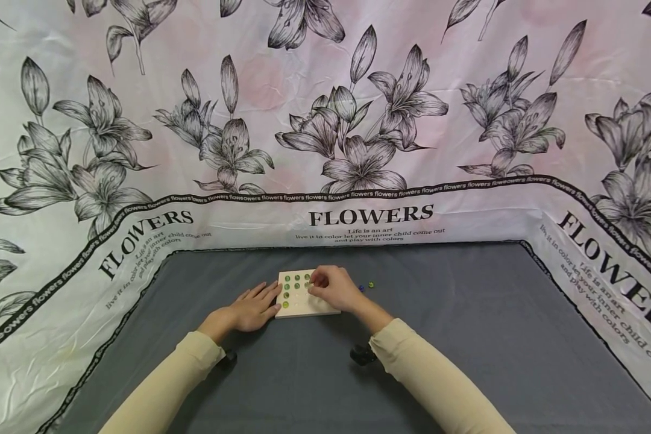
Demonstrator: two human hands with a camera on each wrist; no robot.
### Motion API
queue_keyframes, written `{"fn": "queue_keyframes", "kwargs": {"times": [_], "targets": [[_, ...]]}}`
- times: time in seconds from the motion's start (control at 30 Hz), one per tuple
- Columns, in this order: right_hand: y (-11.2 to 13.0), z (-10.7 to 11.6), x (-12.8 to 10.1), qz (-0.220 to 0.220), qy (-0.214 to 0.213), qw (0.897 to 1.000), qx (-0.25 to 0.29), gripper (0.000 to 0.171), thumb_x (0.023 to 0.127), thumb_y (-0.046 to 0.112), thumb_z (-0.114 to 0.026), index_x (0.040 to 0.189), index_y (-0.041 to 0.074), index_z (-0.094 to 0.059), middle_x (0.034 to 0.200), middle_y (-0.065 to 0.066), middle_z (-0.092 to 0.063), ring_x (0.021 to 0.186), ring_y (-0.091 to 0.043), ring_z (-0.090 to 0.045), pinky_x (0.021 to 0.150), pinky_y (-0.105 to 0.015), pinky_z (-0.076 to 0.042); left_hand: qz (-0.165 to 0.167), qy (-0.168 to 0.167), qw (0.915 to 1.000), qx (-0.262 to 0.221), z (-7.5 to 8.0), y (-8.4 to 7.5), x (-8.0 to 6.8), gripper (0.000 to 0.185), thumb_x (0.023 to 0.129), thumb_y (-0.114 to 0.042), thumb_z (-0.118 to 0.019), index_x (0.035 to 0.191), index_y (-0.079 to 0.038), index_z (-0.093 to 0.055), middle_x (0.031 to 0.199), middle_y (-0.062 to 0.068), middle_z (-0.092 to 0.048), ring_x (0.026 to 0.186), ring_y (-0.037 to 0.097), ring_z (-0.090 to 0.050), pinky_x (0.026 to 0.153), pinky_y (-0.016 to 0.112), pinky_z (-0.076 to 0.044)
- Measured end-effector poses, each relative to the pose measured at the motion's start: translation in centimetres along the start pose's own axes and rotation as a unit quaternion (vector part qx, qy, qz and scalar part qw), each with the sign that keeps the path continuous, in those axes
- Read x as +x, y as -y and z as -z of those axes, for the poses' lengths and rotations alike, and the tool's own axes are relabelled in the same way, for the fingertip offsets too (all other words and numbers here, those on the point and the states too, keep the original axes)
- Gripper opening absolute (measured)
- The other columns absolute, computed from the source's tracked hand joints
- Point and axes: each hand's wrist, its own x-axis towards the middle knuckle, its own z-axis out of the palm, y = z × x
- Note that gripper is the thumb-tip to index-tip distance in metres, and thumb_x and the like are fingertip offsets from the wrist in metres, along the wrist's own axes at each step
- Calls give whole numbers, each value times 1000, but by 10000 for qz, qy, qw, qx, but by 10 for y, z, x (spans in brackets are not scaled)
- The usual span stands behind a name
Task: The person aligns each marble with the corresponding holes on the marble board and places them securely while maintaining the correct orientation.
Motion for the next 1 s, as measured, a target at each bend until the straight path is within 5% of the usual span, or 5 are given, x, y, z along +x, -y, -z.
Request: {"fn": "queue_keyframes", "kwargs": {"times": [0.4,0.63,1.0], "targets": [[-1,-20,8,-68,23,10000,-12,10,92,7,-74,100,2,-74,87,-3,-70,74,-8,-62,70,-28,-52,-50,-101,9999,-13,-21,21,20,65,111,-51,-26,167,-20,-12,173,2,-9,158,32,-6,124,60,-8],[0,-27,14,-185,148,9997,-110,8,93,7,-74,99,2,-73,85,-2,-68,74,-8,-59,69,-27,-50,-12,-62,10000,51,-2,2,3,61,113,-44,-29,166,-15,-18,172,4,-14,158,33,-11,124,58,-14],[-3,-37,20,-218,-14,9992,-344,6,90,2,-74,96,3,-74,85,-3,-69,75,-10,-61,71,-29,-52,-16,-10,10000,40,-1,2,1,61,113,-40,-30,166,-13,-18,172,6,-13,158,34,-10,125,58,-11]]}}
